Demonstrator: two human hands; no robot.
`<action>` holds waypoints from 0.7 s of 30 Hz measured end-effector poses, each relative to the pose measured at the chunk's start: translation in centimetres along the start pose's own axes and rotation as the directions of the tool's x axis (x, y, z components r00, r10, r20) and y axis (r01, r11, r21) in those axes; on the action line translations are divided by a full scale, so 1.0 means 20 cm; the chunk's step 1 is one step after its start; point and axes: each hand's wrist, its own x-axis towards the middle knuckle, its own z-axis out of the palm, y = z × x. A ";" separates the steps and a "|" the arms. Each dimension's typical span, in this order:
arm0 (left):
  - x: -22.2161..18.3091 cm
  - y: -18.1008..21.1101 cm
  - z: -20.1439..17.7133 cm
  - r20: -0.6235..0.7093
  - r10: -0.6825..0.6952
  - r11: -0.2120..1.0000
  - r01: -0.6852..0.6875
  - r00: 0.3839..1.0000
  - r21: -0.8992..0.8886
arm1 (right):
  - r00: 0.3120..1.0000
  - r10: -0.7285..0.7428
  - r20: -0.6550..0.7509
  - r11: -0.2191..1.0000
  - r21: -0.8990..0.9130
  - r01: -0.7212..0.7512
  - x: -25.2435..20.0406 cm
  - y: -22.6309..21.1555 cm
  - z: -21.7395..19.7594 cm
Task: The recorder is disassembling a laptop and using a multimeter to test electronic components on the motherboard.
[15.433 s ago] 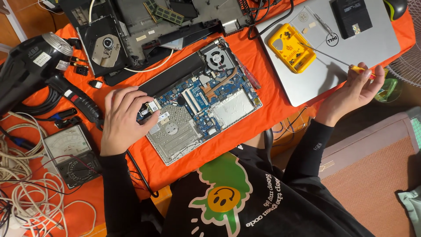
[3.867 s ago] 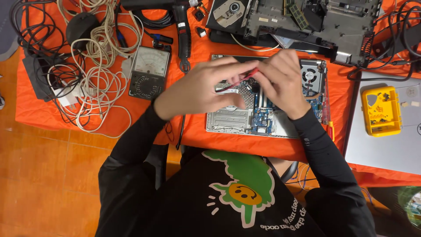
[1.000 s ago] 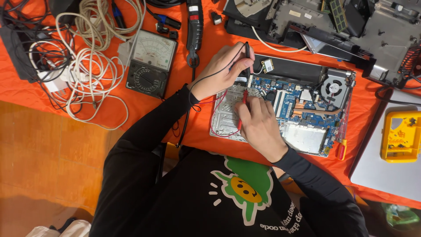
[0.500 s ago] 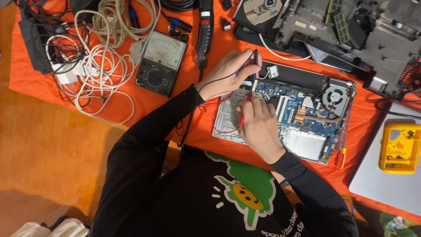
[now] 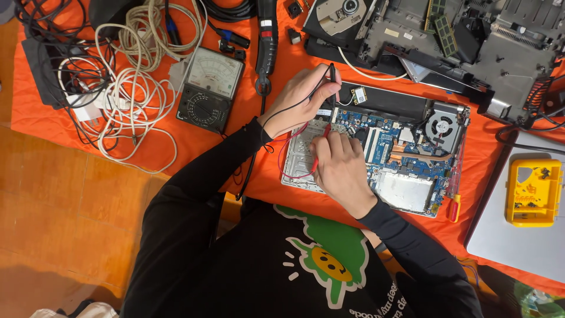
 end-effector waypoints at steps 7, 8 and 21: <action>0.00 0.02 0.00 -0.020 0.028 0.999 -0.028 0.999 -0.017 | 1.000 0.022 -0.006 0.999 0.025 -0.022 0.01 -0.01 -0.03; 0.00 0.02 0.00 -0.010 0.043 0.999 -0.043 0.999 -0.018 | 0.999 0.030 -0.018 0.999 0.014 -0.029 0.01 -0.01 -0.04; 0.02 -0.03 0.02 0.030 -0.007 1.000 0.006 1.000 0.010 | 0.995 0.033 -0.096 0.991 0.133 -0.020 0.01 0.01 -0.05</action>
